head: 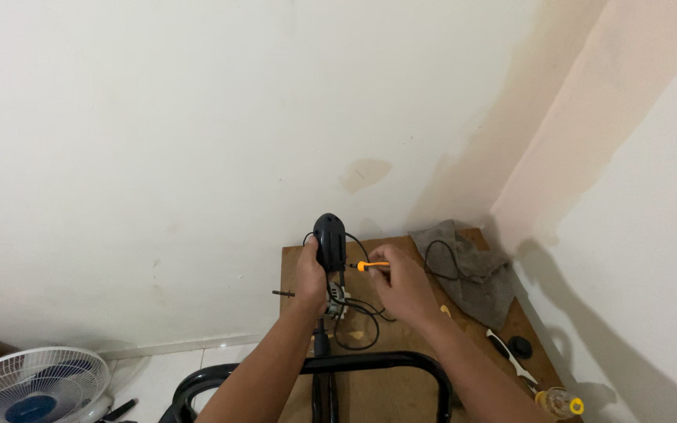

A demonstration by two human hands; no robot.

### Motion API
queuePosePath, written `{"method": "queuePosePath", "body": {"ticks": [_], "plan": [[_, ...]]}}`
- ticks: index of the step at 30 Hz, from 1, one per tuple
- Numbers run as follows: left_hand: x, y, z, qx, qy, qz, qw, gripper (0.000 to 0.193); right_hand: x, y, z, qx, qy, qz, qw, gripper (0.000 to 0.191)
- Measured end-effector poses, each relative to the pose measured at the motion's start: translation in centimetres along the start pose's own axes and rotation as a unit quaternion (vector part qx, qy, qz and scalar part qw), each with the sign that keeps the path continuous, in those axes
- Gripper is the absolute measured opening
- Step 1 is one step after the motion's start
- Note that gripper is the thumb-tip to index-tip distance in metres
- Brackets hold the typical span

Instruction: The person holds a black fan control housing on a small wooden table and uses a screwdriver to unscrew and open it, working on its screws from different sides. They manipulate the opened housing and its wires, then carry it and place it on the tiled floor next to disassembled fan parts.

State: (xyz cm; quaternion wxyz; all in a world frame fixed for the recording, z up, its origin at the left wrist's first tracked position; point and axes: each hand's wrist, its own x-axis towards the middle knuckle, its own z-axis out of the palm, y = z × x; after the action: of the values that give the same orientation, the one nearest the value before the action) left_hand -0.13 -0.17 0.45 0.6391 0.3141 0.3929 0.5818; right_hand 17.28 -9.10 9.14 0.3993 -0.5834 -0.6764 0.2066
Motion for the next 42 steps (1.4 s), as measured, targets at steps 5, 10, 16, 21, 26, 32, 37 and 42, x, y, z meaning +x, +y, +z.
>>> {"method": "queuePosePath", "body": {"ticks": [5, 10, 16, 21, 26, 32, 37, 42], "plan": [[0.1, -0.2, 0.3, -0.006, 0.032, -0.013, 0.999, 0.046, 0.4, 0.0, 0.0, -0.009, -0.037, 0.096, 0.995, 0.024], [-0.1, -0.1, 0.3, 0.012, 0.027, 0.02, 0.999, 0.046, 0.2, 0.9, 0.3, 0.017, -0.026, 0.047, 0.998, 0.027], [-0.4, 0.6, 0.5, -0.063, 0.028, -0.011, 0.998, 0.049, 0.0, 5.3, 1.9, 0.049, -0.061, 0.108, 0.991, 0.023], [-0.8, 1.6, 0.6, -0.098, 0.012, -0.021, 0.995, 0.053, 0.0, 9.4, 4.7, 0.543, -0.047, 0.325, 0.773, 0.026], [-3.1, 2.5, 2.4, 0.144, -0.029, 0.214, 0.966, 0.044, 1.9, 10.0, 6.4, 0.624, 0.002, 0.421, 0.658, 0.025], [-8.2, 5.0, 5.9, 0.442, -0.188, 0.377, 0.792, 0.056, 2.8, 7.6, 5.9, 0.679, -0.044, 0.374, 0.631, 0.042], [-9.5, 6.4, 7.4, 0.518, -0.211, 0.409, 0.721, 0.063, 1.8, 6.9, 5.1, 0.713, -0.053, 0.362, 0.599, 0.042], [-8.7, 5.6, 6.7, 0.508, -0.206, 0.375, 0.747, 0.057, 2.7, 8.1, 5.5, 0.67, -0.026, 0.365, 0.646, 0.037]]}}
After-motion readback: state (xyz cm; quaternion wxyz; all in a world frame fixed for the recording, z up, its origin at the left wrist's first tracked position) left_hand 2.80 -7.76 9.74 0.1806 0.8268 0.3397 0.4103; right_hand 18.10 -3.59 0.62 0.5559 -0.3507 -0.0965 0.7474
